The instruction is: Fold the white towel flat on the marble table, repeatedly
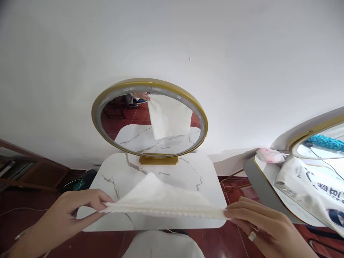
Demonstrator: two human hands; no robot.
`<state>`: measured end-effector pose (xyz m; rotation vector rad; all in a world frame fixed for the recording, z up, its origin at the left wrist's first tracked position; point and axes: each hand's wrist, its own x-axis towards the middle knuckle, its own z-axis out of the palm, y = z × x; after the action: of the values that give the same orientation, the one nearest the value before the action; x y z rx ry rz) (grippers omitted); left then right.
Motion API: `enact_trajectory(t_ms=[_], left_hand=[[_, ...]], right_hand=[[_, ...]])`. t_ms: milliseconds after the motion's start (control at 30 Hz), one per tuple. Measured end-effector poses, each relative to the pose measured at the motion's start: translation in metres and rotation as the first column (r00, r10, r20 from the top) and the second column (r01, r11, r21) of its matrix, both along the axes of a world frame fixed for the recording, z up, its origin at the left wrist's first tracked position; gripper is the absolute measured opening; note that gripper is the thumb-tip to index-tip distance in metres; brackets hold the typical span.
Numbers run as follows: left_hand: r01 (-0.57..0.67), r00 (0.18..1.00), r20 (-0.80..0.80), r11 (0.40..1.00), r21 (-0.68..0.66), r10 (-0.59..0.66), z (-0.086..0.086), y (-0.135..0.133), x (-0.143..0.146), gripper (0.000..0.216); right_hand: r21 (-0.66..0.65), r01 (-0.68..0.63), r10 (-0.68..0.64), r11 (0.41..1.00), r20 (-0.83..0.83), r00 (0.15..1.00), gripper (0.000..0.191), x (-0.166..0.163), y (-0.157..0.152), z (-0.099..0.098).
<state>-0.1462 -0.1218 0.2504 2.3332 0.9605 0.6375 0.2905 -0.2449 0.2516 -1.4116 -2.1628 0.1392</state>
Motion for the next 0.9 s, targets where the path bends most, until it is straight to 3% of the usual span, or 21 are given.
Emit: enact_trajectory(t_ms=[133,233,333,433,567,667,767,900], left_hand=[[-0.062,0.997,0.047,0.994,-0.096,0.066,0.000,0.024,0.021,0.018],[-0.191,0.976,0.091,0.976,-0.102,0.200,-0.025,0.061,0.054,0.020],[-0.390,0.916,0.122,0.920,0.044,0.383,-0.075,0.086,0.091,0.010],[-0.504,0.863,0.143,0.843,0.187,0.484,-0.141,0.081,0.120,0.022],[-0.381,0.913,-0.083,0.909,0.169,0.399,-0.235,0.052,0.138,0.033],[-0.334,0.889,-0.267,0.926,0.174,0.371,-0.290,0.048,0.142,0.043],[-0.329,0.858,-0.344,0.923,0.200,0.381,-0.321,0.057,0.144,0.047],[-0.286,0.882,-0.311,0.927,0.242,0.353,-0.330,0.064,0.155,0.049]], right_hand=[[0.041,0.061,-0.060,0.997,-0.030,0.998,0.022,0.019,0.014,-0.006],[0.058,0.203,-0.197,0.977,-0.091,0.976,0.020,0.021,0.057,-0.030],[0.130,0.388,-0.367,0.913,-0.157,0.917,0.025,0.009,0.096,-0.077],[0.108,0.397,-0.377,0.912,-0.165,0.911,0.029,-0.014,0.104,-0.143],[-0.065,0.325,-0.332,0.943,-0.179,0.926,0.032,-0.051,0.091,-0.237],[-0.106,0.317,-0.327,0.943,-0.099,0.940,0.041,-0.075,0.101,-0.293],[-0.176,0.380,-0.382,0.908,0.021,0.924,0.049,-0.091,0.128,-0.327],[-0.183,0.455,-0.445,0.871,0.092,0.891,0.050,-0.088,0.150,-0.347]])
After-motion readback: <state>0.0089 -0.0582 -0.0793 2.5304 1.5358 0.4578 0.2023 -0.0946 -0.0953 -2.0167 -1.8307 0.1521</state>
